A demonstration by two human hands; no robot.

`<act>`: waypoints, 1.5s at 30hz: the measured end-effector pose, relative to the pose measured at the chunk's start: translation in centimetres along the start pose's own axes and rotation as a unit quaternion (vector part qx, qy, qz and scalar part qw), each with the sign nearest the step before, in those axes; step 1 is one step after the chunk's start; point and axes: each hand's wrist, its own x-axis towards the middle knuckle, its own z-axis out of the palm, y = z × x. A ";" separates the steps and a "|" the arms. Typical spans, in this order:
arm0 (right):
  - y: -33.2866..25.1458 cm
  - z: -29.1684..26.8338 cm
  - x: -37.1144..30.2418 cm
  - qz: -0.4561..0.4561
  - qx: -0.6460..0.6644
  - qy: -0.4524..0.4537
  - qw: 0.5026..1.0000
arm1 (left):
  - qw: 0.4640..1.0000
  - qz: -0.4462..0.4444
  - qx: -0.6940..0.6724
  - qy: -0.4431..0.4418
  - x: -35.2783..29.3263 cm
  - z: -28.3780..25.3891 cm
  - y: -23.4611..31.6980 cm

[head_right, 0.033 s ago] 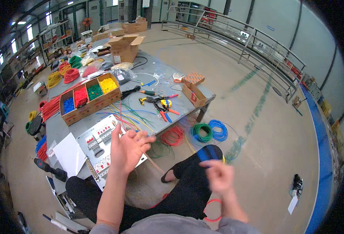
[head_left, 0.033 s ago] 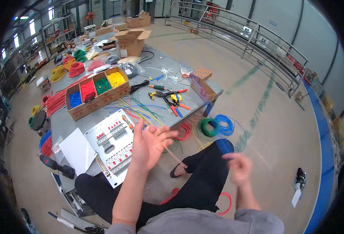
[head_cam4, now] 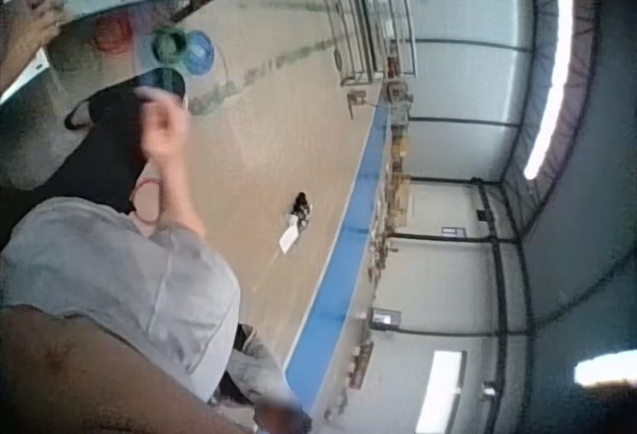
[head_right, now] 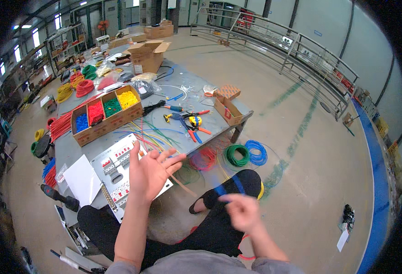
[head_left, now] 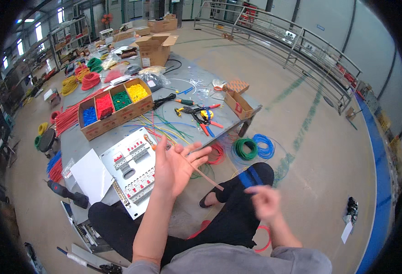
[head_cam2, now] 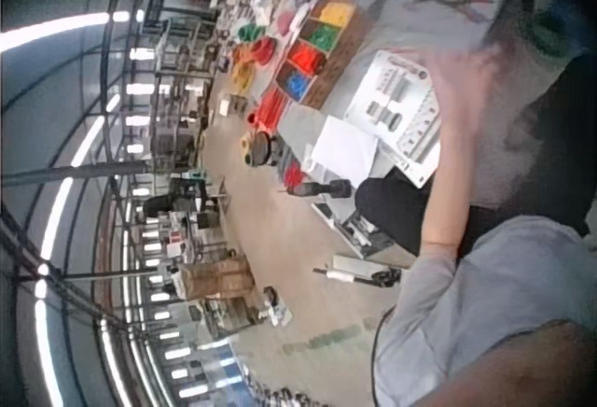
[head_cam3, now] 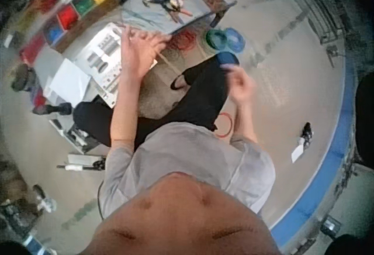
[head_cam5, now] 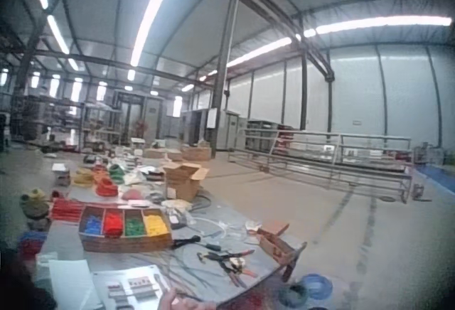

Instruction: The person strips the ends of blue electrical wires using pliers and inserts them into terminals on a metal electrical panel. The person repeats this process for multiple wires, securing each one into the panel's terminal blocks.

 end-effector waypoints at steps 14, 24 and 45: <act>7.6 17.9 -9.8 0.051 0.070 -0.276 0.957 | 0.996 0.088 -0.003 0.030 -9.8 -0.8 14.9; 10.1 19.2 -9.1 0.076 -0.132 -0.388 0.909 | 0.990 -0.003 0.101 0.094 -10.1 -3.1 10.7; 6.1 23.9 -10.2 0.277 0.290 -0.320 0.858 | 0.994 0.020 0.020 0.110 -6.2 -15.8 4.3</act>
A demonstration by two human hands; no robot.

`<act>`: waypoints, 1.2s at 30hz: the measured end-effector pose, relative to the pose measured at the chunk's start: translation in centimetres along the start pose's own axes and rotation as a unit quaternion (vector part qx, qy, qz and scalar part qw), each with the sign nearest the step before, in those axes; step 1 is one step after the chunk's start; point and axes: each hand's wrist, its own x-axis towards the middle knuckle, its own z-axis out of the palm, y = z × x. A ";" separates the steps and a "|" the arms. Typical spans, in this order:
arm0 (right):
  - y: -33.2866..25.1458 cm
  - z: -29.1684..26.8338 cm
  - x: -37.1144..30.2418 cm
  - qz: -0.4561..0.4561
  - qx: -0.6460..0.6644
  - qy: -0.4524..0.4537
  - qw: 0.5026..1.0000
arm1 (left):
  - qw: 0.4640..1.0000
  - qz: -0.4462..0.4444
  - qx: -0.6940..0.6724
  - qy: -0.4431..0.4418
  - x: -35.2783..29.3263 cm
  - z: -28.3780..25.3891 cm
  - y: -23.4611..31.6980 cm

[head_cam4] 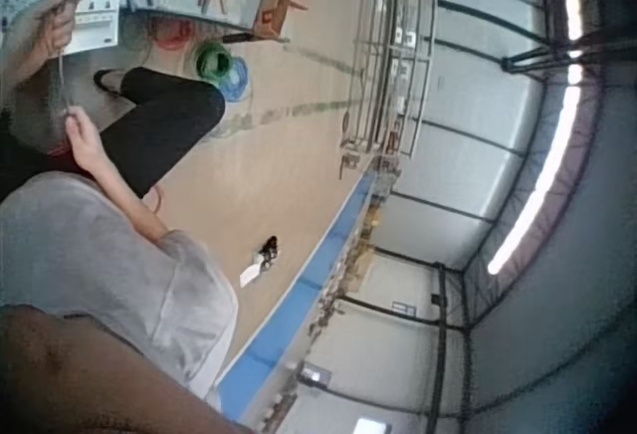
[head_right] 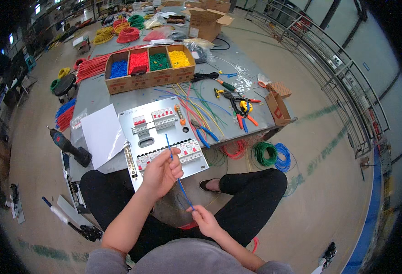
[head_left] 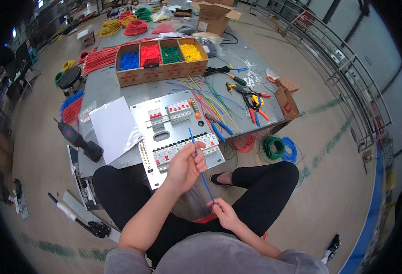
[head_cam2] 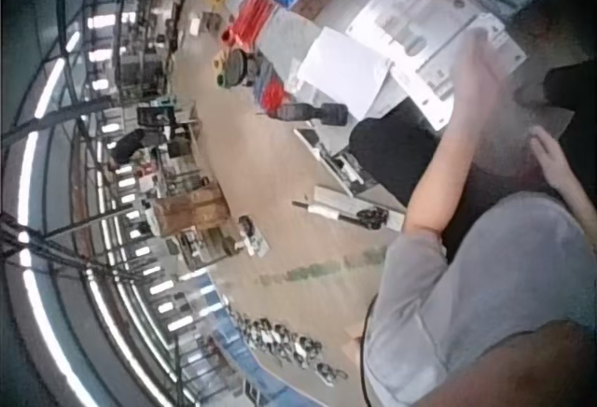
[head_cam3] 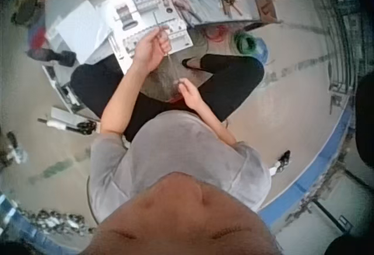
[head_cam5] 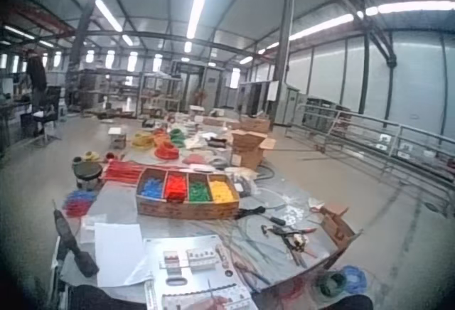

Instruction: The person strips the ends of blue electrical wires using pliers and inserts them into terminals on a metal electrical panel. The person repeats this process for multiple wires, securing each one into the panel's terminal blocks.

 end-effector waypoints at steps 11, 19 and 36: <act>0.0 -0.5 -0.7 -0.086 -0.148 0.022 0.985 | 0.998 -0.002 -0.066 0.002 -0.8 0.6 3.6; 1.0 -0.9 -1.3 -0.055 -0.066 0.043 0.995 | 0.994 -0.039 -0.103 -0.001 -0.6 0.6 3.6; -7.2 3.7 2.4 -0.099 -0.159 0.135 0.973 | 0.988 0.074 -0.036 0.132 -2.0 0.0 1.8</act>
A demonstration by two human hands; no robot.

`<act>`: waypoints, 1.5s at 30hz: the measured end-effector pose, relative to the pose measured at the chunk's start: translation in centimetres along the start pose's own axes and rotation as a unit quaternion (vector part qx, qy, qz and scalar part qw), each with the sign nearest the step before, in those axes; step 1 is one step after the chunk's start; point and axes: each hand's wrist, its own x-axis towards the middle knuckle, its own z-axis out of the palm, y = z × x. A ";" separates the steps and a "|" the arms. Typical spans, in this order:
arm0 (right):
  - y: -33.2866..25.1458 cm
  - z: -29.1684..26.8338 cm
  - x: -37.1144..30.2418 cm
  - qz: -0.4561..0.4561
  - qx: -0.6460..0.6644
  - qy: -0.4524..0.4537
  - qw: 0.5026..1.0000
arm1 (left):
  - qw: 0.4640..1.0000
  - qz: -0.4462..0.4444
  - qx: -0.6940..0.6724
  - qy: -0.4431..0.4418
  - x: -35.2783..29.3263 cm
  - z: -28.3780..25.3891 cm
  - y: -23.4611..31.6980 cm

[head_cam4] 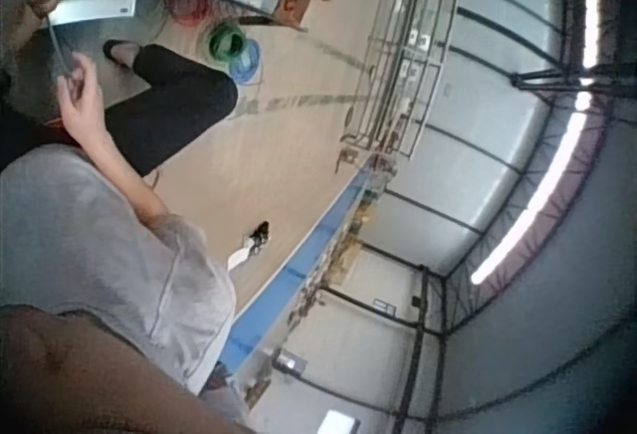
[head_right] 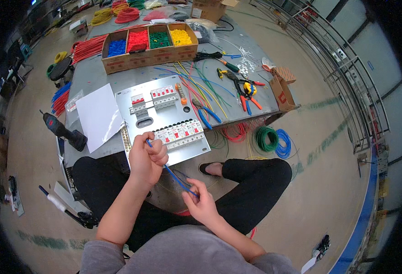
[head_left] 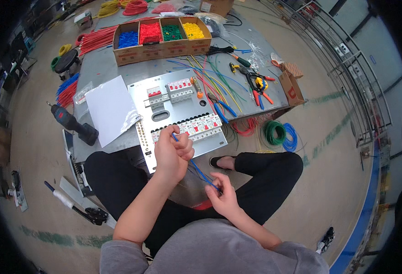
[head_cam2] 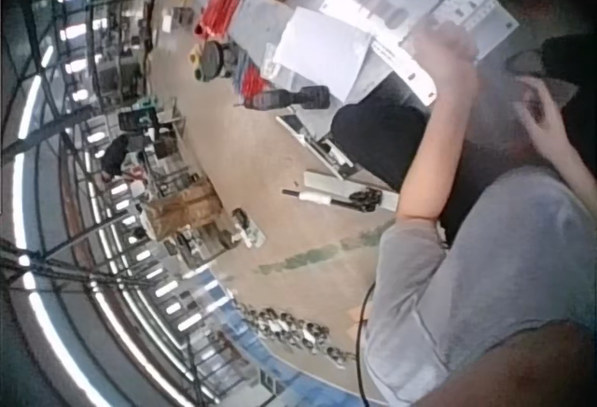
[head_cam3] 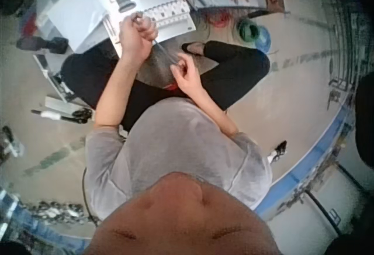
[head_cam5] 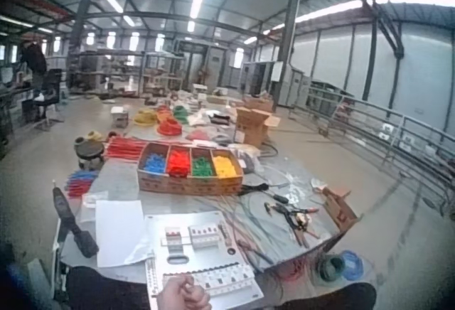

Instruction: The person strips the ends of blue electrical wires using pliers and inserts them into terminals on a metal electrical panel. The person repeats this process for multiple wires, securing each one into the panel's terminal blocks.

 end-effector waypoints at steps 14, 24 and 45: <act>0.4 1.1 2.5 -0.186 -0.155 0.087 0.966 | 0.999 0.018 -0.017 0.035 0.2 -0.9 -0.9; 2.7 1.2 2.3 -0.063 -0.001 0.016 0.998 | 0.997 0.048 -0.011 0.058 0.4 -0.8 -1.4; 1.8 -1.0 1.9 0.215 0.312 -0.133 0.916 | 0.996 -0.070 -0.039 -0.031 1.0 -2.0 -1.8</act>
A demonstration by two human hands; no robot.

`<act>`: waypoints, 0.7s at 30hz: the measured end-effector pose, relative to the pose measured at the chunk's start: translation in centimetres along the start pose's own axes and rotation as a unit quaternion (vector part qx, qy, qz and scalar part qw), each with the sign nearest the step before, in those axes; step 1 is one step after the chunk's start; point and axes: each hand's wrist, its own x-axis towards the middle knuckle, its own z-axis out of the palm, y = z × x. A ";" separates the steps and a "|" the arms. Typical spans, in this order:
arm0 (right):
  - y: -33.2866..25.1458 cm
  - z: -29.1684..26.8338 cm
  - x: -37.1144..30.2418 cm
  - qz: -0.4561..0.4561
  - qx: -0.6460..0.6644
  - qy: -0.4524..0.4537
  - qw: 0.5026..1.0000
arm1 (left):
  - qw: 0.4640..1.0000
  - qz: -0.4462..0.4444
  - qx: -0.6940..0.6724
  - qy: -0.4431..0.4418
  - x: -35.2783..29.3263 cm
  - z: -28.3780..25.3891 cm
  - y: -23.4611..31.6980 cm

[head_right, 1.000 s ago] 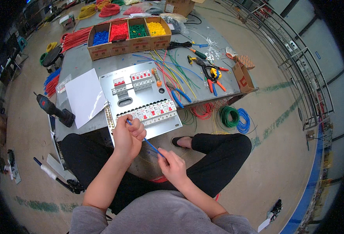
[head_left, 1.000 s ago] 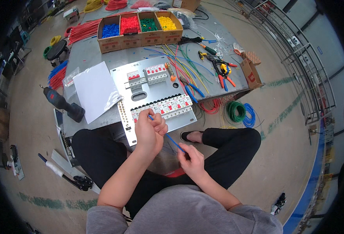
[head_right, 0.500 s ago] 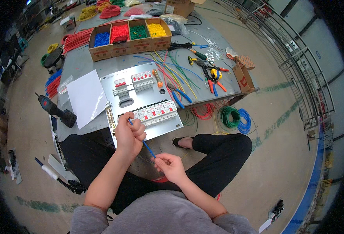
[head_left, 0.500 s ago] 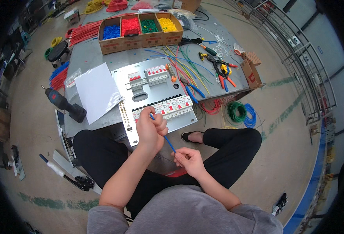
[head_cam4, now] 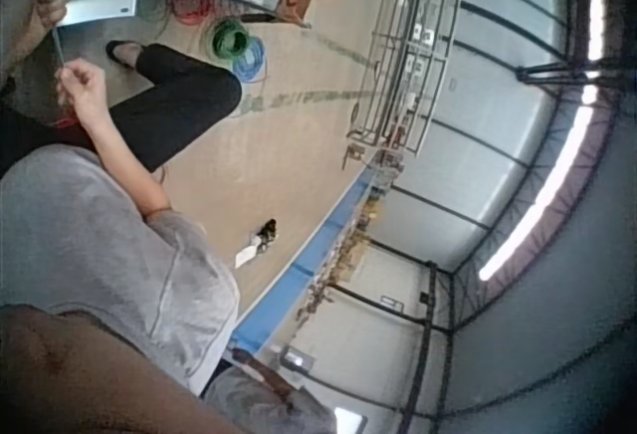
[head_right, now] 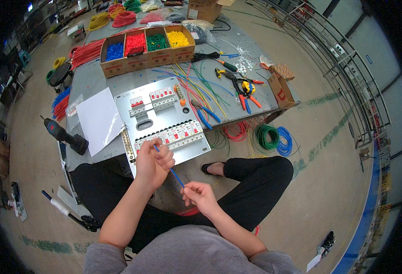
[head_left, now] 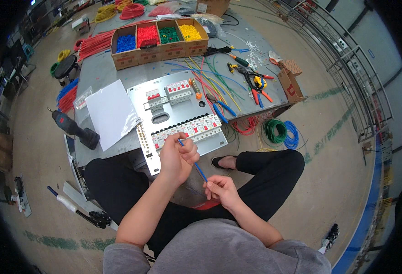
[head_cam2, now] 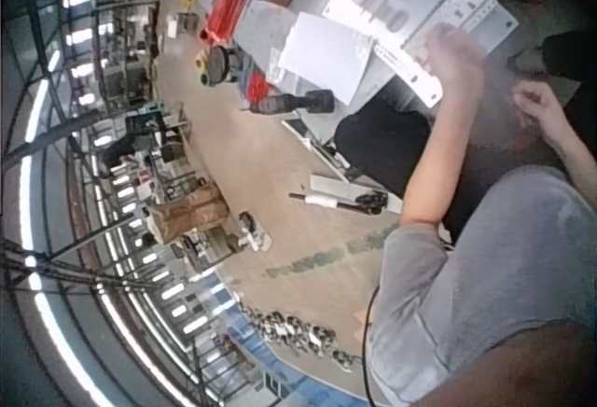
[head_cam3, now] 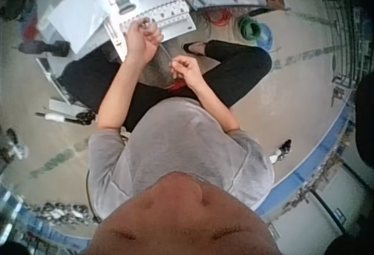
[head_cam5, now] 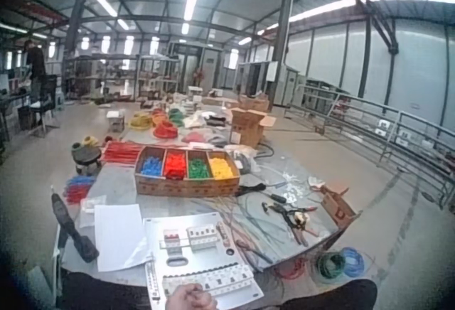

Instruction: The person strips the ends of blue electrical wires using pliers and inserts them into terminals on a metal electrical panel. The person repeats this process for multiple wires, securing each one into the panel's terminal blocks.

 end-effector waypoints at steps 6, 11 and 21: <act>0.5 -0.2 -0.3 -0.020 0.015 0.002 1.000 | 0.998 -0.002 0.025 -0.055 -0.3 0.2 0.0; -0.3 -0.2 -1.0 -0.033 0.025 0.013 0.999 | 0.947 0.245 0.201 0.046 0.0 1.3 -1.4; -1.6 -0.6 -1.8 -0.054 -0.059 -0.022 0.997 | 0.300 0.212 0.878 -0.306 -5.4 5.4 -2.2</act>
